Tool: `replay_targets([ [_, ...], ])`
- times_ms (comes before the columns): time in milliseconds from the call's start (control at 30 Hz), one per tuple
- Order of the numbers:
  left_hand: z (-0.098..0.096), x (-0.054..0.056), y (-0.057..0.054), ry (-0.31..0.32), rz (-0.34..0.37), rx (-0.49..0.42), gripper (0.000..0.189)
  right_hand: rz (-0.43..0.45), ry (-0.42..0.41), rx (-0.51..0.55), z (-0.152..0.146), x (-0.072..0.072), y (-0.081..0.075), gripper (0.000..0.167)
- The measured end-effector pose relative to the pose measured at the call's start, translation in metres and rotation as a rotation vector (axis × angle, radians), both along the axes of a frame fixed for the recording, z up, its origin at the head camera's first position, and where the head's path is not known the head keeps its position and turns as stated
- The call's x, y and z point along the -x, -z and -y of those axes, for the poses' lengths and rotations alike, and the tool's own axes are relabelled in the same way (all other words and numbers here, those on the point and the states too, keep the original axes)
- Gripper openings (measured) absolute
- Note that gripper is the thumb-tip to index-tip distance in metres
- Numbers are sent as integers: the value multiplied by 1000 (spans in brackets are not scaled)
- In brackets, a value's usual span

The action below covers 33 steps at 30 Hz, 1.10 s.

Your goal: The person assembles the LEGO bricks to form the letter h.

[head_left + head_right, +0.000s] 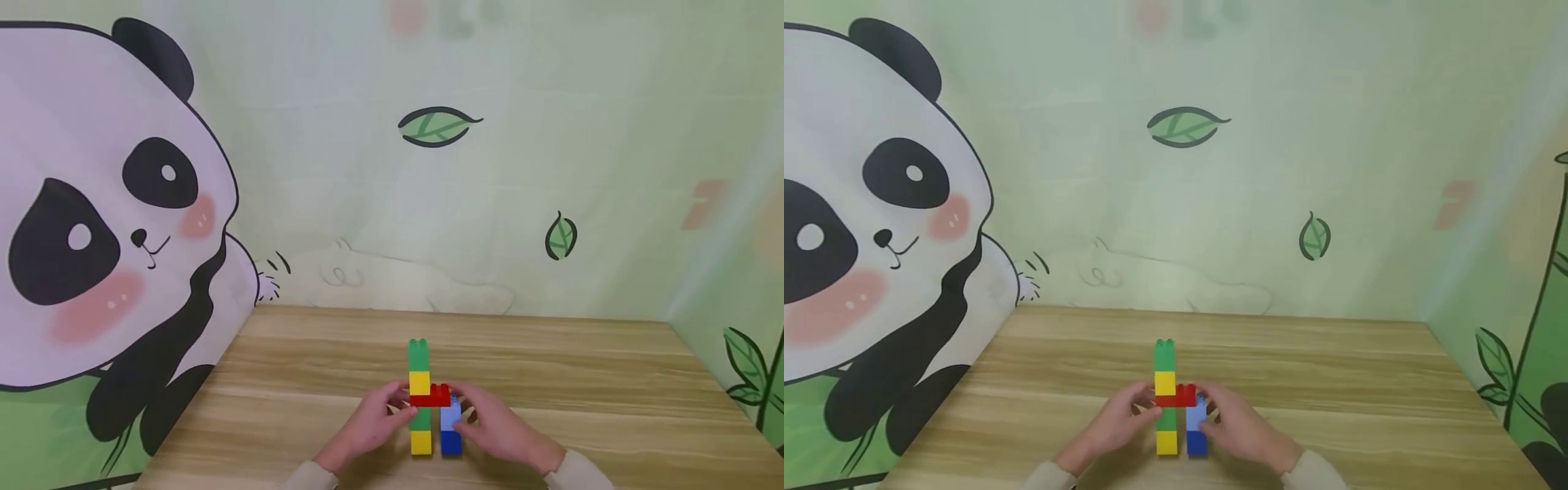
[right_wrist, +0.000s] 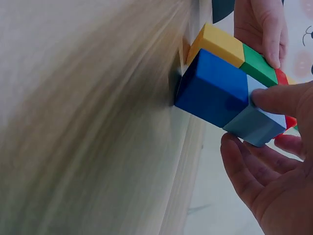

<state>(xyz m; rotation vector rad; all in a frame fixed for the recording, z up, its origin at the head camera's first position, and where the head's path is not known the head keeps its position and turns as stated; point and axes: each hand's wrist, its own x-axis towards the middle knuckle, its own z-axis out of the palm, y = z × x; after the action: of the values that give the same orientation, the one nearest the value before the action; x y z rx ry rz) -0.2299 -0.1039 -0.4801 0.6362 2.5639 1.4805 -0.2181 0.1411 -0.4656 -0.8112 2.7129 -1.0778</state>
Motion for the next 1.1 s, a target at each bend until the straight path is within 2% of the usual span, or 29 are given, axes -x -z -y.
replay_targets([
  [233, -6, 5, 7, -31, -2, 56, 43, 40, -10, -19, -1, 7, 4, 63],
  [367, -10, 7, 9, -36, -10, 54, 46, 52, -36, 1, -2, 11, 4, 61],
  [600, -14, 9, 10, -24, 96, 63, 62, 94, -53, 21, -5, 18, 7, 59],
  [900, -15, 12, 12, 6, 119, 35, 53, 136, -40, 28, -6, 19, 8, 60],
  [1100, -15, 14, 13, 38, 107, 55, 45, 144, -38, 25, -5, 19, 9, 58],
])
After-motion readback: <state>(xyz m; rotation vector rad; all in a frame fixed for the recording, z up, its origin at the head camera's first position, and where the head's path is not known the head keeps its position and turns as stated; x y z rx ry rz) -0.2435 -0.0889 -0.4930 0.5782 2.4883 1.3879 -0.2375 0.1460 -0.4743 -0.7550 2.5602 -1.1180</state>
